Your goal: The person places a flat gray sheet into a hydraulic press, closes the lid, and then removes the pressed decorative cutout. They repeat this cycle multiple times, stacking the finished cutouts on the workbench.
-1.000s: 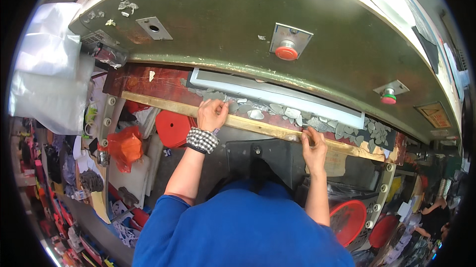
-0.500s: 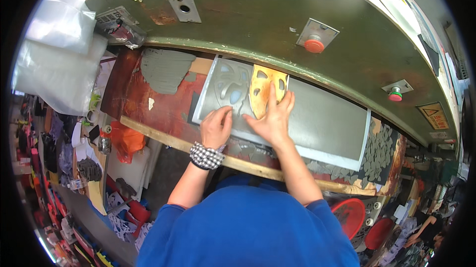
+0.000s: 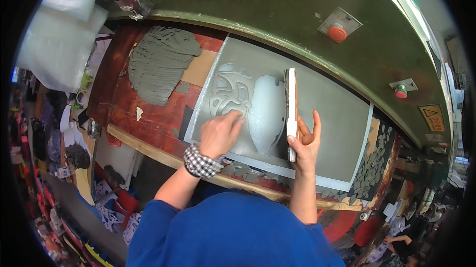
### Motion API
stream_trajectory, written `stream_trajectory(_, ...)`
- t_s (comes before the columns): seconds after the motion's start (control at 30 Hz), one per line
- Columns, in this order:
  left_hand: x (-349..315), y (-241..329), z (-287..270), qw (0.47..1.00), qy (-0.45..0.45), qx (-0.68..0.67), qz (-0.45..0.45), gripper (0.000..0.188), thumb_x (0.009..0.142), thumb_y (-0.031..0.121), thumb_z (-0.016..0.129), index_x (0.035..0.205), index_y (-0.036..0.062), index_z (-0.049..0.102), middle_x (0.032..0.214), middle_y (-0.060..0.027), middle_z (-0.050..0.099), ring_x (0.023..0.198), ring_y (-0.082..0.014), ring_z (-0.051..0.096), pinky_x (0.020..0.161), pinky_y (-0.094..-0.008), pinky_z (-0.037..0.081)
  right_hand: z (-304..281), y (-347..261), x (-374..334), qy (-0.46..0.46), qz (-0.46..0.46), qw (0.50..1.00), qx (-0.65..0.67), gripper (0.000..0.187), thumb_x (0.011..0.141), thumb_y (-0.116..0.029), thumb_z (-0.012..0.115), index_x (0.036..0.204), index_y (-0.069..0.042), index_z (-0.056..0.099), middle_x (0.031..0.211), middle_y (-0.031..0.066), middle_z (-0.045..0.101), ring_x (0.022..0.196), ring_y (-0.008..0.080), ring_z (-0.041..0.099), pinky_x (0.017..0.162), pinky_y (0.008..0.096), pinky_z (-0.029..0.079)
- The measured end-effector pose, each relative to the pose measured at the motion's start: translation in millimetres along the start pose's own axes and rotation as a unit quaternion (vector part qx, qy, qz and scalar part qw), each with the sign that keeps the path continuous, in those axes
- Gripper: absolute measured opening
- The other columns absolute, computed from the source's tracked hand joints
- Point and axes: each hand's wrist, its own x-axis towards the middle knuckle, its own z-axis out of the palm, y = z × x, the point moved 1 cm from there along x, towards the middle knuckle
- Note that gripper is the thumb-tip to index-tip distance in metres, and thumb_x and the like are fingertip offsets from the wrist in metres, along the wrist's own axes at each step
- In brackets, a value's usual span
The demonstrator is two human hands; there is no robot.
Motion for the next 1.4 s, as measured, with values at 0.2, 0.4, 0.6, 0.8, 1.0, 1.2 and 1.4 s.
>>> stream_trajectory(0.2, 36, 50, 45, 0.972, -0.020, -0.222, 0.073, 0.022, 0.095, 0.025, 0.052, 0.093, 0.0047, 0.059, 0.068, -0.0142, 0.060, 0.064, -0.0354, 0.061, 0.057, -0.0405, 0.046, -9, 11, -11, -0.009, -0.009, 0.999, 0.033, 0.103, 0.072, 0.011, 0.071, 0.150, -0.010, 0.008, 0.133, 0.0273, 0.047, 0.105, 0.0223, 0.059, 0.079, 0.0276, 0.053)
stream_trajectory(0.4, 31, 23, 53, 0.990, 0.034, -0.097, 0.098, 0.018, 0.093, 0.017, 0.052, 0.090, 0.0003, 0.057, 0.078, -0.0189, 0.058, 0.076, -0.0383, 0.058, 0.067, -0.0439, 0.047, -34, 1, -7, 0.023, 0.000, 0.990, 0.142, 0.090, 0.076, -0.003, 0.071, 0.149, -0.007, 0.019, 0.112, 0.0219, 0.061, 0.089, 0.0207, 0.064, 0.077, 0.0280, 0.053)
stream_trajectory(0.6, 7, -12, 41, 0.997, 0.026, -0.017, 0.072, 0.021, 0.082, 0.014, 0.067, 0.096, -0.0008, 0.060, 0.083, -0.0172, 0.062, 0.080, -0.0361, 0.060, 0.074, -0.0443, 0.047, -57, -24, -32, 0.111, -0.128, 0.979, -0.114, 0.101, 0.066, 0.011, 0.076, 0.147, -0.008, 0.019, 0.129, 0.0230, 0.051, 0.113, 0.0265, 0.056, 0.091, 0.0354, 0.050)
stream_trajectory(0.8, 8, -12, 43, 0.997, 0.020, -0.031, 0.067, 0.039, 0.079, 0.011, 0.070, 0.114, 0.0007, 0.057, 0.086, -0.0142, 0.061, 0.081, -0.0339, 0.058, 0.076, -0.0428, 0.046, -64, -19, -42, 0.142, -0.063, 0.985, 0.077, 0.090, 0.073, 0.008, 0.071, 0.146, -0.007, 0.020, 0.127, 0.0247, 0.053, 0.107, 0.0257, 0.059, 0.089, 0.0333, 0.050)
stream_trajectory(1.0, 20, -14, 47, 0.995, 0.033, -0.027, 0.090, 0.044, 0.079, 0.009, 0.069, 0.121, 0.0017, 0.055, 0.081, -0.0116, 0.056, 0.079, -0.0312, 0.055, 0.075, -0.0412, 0.045, -64, -42, -34, 0.179, -0.205, 0.923, -0.273, 0.083, 0.067, 0.002, 0.078, 0.135, -0.004, 0.032, 0.129, 0.0201, 0.048, 0.117, 0.0258, 0.050, 0.100, 0.0365, 0.041)
stream_trajectory(1.2, 45, -12, 48, 0.994, 0.035, -0.057, 0.090, 0.037, 0.080, 0.007, 0.067, 0.116, 0.0023, 0.059, 0.076, -0.0106, 0.054, 0.074, -0.0307, 0.054, 0.071, -0.0412, 0.045, -39, -9, 2, 0.124, -0.139, 0.876, -0.445, 0.088, 0.055, -0.009, 0.086, 0.130, -0.005, 0.041, 0.131, 0.0199, 0.044, 0.122, 0.0330, 0.046, 0.104, 0.0390, 0.038)
stream_trajectory(1.4, 80, -14, 54, 0.992, 0.049, -0.064, 0.093, 0.027, 0.082, 0.004, 0.064, 0.108, 0.0034, 0.063, 0.073, -0.0113, 0.054, 0.070, -0.0294, 0.054, 0.067, -0.0393, 0.045, -35, 0, 41, 0.089, -0.192, 0.772, -0.600, 0.108, 0.052, -0.016, 0.090, 0.141, -0.004, 0.030, 0.138, 0.0321, 0.032, 0.123, 0.0480, 0.039, 0.102, 0.0501, 0.036)
